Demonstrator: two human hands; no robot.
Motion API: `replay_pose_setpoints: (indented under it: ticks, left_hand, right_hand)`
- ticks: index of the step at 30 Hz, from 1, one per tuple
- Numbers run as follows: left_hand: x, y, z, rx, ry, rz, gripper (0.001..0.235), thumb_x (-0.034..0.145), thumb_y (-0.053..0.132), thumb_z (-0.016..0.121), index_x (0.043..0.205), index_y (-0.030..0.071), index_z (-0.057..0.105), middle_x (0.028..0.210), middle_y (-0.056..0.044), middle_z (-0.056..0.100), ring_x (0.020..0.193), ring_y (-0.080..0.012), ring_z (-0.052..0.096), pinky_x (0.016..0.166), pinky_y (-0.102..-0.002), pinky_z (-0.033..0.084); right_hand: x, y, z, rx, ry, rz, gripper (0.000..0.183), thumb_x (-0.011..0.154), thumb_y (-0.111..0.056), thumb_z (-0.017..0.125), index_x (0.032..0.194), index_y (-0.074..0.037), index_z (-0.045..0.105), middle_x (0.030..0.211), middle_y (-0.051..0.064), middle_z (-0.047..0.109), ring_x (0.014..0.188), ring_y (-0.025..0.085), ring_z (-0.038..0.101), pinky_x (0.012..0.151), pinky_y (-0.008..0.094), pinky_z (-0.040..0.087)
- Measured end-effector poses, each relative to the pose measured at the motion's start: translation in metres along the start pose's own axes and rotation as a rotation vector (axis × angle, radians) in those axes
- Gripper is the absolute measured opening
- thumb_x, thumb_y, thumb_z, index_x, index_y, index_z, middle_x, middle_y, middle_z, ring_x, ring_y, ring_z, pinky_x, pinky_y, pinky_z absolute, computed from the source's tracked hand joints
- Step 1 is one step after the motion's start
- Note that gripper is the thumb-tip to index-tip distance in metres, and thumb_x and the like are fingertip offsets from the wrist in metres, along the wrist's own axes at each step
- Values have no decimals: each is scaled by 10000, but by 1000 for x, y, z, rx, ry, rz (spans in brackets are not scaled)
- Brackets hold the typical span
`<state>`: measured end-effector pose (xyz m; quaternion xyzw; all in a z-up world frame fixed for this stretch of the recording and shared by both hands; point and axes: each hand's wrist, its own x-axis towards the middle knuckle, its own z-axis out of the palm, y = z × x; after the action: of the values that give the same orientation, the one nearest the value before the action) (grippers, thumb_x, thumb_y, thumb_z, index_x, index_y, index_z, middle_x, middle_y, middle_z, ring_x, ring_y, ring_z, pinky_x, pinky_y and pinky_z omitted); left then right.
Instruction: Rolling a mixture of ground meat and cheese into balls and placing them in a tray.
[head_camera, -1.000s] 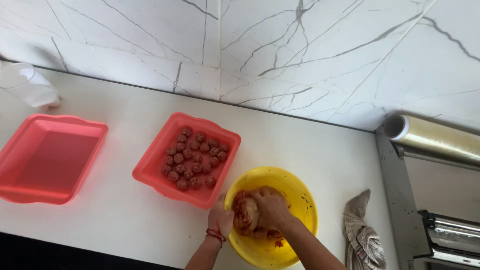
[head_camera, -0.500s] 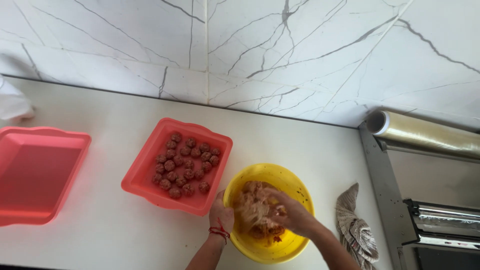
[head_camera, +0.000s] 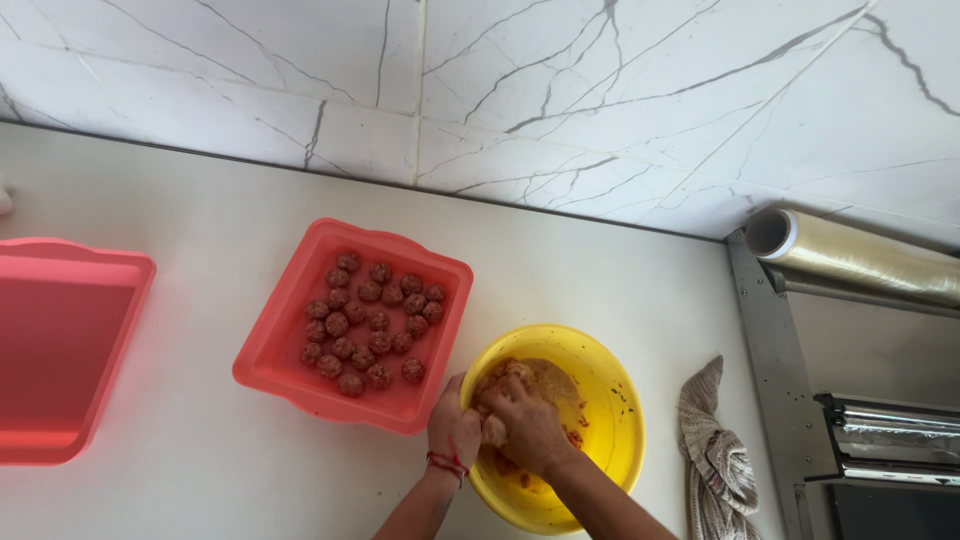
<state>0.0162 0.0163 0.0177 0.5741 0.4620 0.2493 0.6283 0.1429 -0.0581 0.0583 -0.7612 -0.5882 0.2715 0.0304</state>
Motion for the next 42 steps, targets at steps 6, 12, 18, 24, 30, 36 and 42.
replay_pose_setpoints:
  ticks: [6, 12, 18, 24, 30, 36, 42]
  left_hand:
    - [10, 0, 0, 144, -32, -55, 596, 794, -54, 439, 1352, 101, 580, 1178, -152, 716, 1084, -289, 693, 960, -374, 532]
    - [14, 1, 6, 56, 19, -41, 541, 824, -75, 497, 1326, 100, 595, 1207, -119, 721, 1113, -271, 695, 952, -375, 535]
    - [17, 30, 0, 192, -78, -210, 540, 847, -74, 469, 1327, 141, 590, 1180, -101, 729, 1045, -265, 715, 926, -381, 550]
    - [14, 18, -2, 191, -86, -121, 522, 818, -49, 472, 1292, 120, 614, 1108, -141, 749, 1005, -301, 723, 902, -399, 557]
    - [19, 14, 4, 169, -22, -2, 427, 843, 15, 534, 1241, 109, 658, 1102, -152, 756, 1071, -305, 704, 908, -391, 545]
    - [17, 25, 1, 146, -41, -117, 389, 880, 51, 554, 1256, 111, 635, 1128, -112, 756, 1065, -260, 707, 931, -348, 533]
    - [15, 38, 1, 262, -145, -301, 535, 856, -36, 459, 1337, 156, 594, 1128, -107, 749, 1010, -278, 719, 915, -382, 556]
  right_hand:
    - [-4, 48, -11, 342, 452, 126, 568, 695, -230, 829, 1235, -219, 651, 1313, 76, 671, 1145, 339, 741, 958, 455, 633]
    - [-50, 29, -75, -103, -444, 368, 1199, 756, -529, 829, 1660, -334, 66, 1763, 87, -20, 1283, 355, 618, 1121, 470, 516]
    - [-18, 33, -56, -502, -221, -303, 1237, 538, -540, 1013, 1563, -317, 358, 1667, 260, 186, 1472, 555, 223, 1138, 799, 270]
    - [13, 87, 5, -443, -201, -263, 664, 918, -234, 781, 1527, -287, 522, 1319, 205, 535, 1183, 407, 559, 965, 531, 542]
    - [20, 82, -18, 84, 263, 149, 702, 738, -155, 742, 1409, -233, 551, 1390, 108, 611, 1176, 377, 653, 977, 489, 554]
    - [-50, 47, -66, -65, 327, -52, 1246, 579, -543, 966, 1514, -72, 288, 1558, 284, 323, 1389, 561, 348, 1057, 657, 392]
    - [-24, 53, -49, -213, -204, 84, 833, 759, -629, 852, 1441, -346, 467, 1464, 73, 468, 1340, 308, 462, 1133, 520, 393]
